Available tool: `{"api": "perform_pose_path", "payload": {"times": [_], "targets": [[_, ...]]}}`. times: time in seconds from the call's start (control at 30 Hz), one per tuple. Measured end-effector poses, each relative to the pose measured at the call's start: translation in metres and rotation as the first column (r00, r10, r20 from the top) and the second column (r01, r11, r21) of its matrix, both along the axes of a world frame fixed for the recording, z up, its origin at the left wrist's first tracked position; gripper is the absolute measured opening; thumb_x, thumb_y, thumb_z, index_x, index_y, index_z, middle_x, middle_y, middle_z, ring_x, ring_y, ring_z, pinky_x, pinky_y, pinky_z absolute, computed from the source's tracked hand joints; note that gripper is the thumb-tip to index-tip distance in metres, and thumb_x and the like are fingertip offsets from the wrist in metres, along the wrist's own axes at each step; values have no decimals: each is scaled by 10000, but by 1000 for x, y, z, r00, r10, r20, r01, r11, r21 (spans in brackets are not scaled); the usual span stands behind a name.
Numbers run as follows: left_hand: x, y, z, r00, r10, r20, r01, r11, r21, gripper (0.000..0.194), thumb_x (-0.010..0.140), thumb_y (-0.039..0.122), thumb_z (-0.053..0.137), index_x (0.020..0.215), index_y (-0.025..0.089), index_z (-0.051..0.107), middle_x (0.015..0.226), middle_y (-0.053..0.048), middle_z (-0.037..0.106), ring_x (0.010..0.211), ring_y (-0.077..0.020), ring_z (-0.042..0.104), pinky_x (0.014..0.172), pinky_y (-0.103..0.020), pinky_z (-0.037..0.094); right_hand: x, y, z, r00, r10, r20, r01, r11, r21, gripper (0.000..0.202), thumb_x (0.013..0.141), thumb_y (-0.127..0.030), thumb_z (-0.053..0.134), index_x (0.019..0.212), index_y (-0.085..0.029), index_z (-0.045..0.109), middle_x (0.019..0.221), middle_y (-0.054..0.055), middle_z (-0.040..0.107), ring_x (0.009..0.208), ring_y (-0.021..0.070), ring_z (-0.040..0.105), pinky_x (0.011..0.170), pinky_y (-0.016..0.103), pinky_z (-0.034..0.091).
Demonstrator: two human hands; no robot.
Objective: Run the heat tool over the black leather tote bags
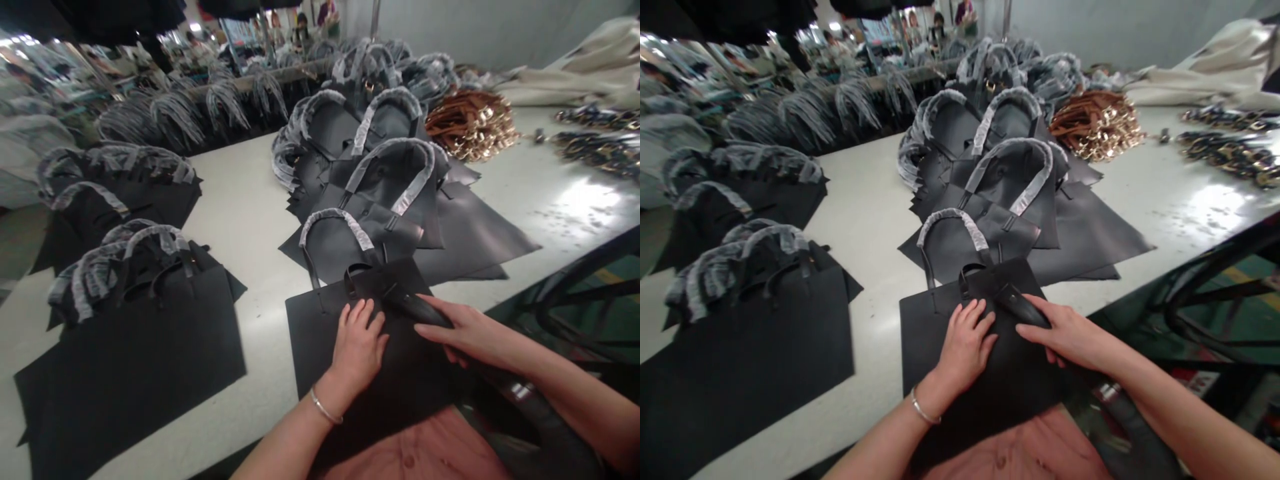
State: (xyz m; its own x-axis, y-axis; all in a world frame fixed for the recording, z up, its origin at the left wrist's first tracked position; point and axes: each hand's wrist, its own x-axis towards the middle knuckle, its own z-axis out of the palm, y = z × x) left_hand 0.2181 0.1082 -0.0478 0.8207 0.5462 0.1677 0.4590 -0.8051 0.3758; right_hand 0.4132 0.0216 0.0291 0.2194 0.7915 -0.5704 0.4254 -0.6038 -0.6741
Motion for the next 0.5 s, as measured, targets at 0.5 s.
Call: {"api": "perform_pose_path", "payload": {"times": [0.5], "targets": [[1,-1,5,1000,15,3,-15,1000,6,340,908,299,566,1242,247,530,1394,-62,454,1318,-239,361,1137,-488,273,4,8,5,999,34,9,-34,999,-42,687,851,-459,567,1445,-194,349,467,-45,586,435,176,609,373,207,461]]}}
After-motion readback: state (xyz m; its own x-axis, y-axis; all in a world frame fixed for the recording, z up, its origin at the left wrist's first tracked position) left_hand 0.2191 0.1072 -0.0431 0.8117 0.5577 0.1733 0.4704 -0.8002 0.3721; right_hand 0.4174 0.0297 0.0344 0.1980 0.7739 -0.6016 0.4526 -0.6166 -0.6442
